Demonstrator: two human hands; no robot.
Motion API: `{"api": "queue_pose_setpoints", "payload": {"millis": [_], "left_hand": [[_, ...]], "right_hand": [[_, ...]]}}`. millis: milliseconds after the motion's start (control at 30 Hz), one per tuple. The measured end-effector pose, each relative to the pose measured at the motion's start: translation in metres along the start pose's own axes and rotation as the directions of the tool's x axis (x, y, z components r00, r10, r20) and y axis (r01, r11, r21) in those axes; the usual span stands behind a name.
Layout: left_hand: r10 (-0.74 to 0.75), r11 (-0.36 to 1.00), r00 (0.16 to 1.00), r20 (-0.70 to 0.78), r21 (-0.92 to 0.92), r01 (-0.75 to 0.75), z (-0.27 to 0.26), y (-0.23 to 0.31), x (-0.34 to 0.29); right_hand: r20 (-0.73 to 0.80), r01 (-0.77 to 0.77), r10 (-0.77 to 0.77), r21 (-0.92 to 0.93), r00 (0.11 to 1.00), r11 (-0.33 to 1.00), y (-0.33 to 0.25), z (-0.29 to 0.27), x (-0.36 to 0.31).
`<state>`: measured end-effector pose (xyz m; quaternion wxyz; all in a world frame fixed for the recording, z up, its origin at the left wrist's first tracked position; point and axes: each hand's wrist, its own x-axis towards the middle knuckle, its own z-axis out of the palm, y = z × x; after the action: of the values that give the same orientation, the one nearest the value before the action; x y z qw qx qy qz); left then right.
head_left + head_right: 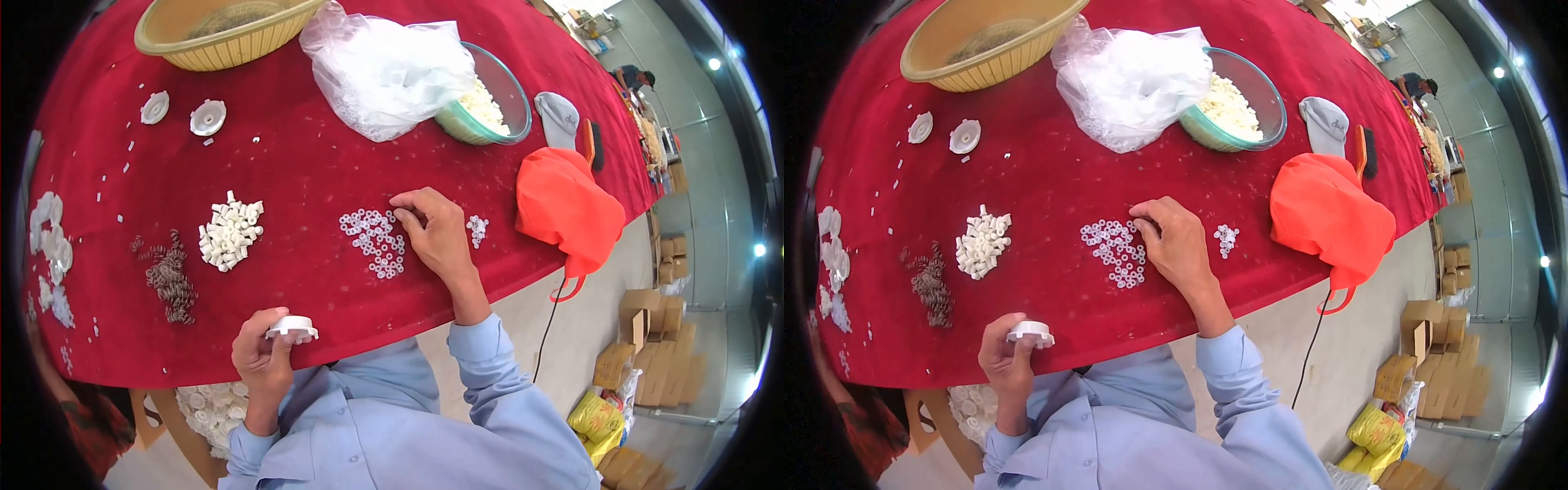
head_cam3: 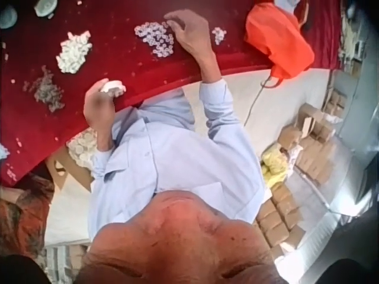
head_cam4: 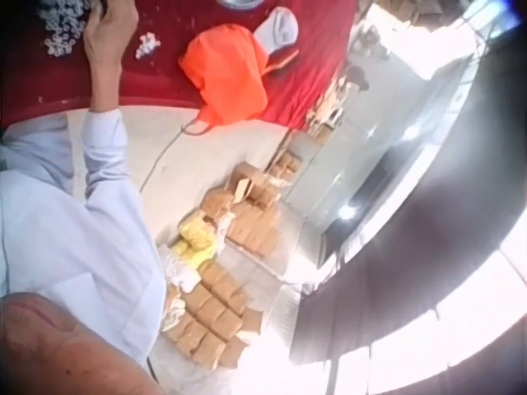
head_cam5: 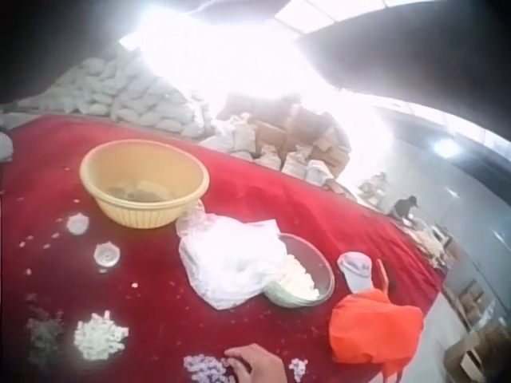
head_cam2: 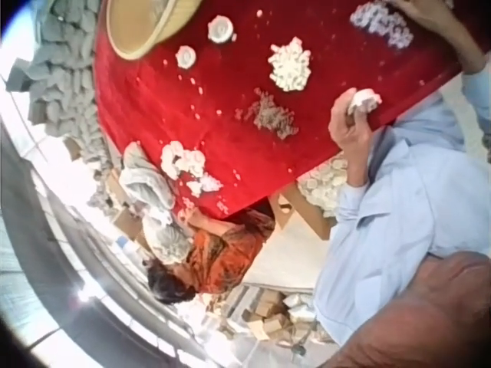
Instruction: The person assembles small components by hand, inserting springs onto plastic plugs and fitting the sub-assemblies into round plastic caps.
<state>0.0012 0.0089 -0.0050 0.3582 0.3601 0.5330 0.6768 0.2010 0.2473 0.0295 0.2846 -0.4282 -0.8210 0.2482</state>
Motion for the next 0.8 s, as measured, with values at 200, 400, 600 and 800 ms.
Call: {"api": "queue_pose_setpoints", "payload": {"millis": [200, 400, 600, 800], "left_hand": [[-0.034, 0.999, 0.999, -0.032, 0.031, 0.035, -0.003, 0.001, -0.004], [0.078, 0.993, 0.996, 0.042, -0.089, -0.074, -0.001, -0.008, 0.002], [0.266, 0.947, 0.936, 0.230, 0.120, -0.299, -0.002, 0.000, 0.005], [0.366, 0.857, 0.883, 0.294, 0.262, -0.443, -0.009, 0.008, 0.009]], "right_hand": [[0.124, 0.104, -0.089, -0.117, 0.988, 0.988, -0.008, 0.004, 0.007], [0.092, 0.124, -0.109, -0.168, 0.990, 0.978, 0.001, 0.005, 0.004], [0.181, -0.249, 0.181, 0.515, 0.967, 0.820, -0.064, 0.010, -0.029], [0.442, -0.345, 0.017, 0.675, 0.897, 0.652, -0.107, 0.032, -0.056]]}}
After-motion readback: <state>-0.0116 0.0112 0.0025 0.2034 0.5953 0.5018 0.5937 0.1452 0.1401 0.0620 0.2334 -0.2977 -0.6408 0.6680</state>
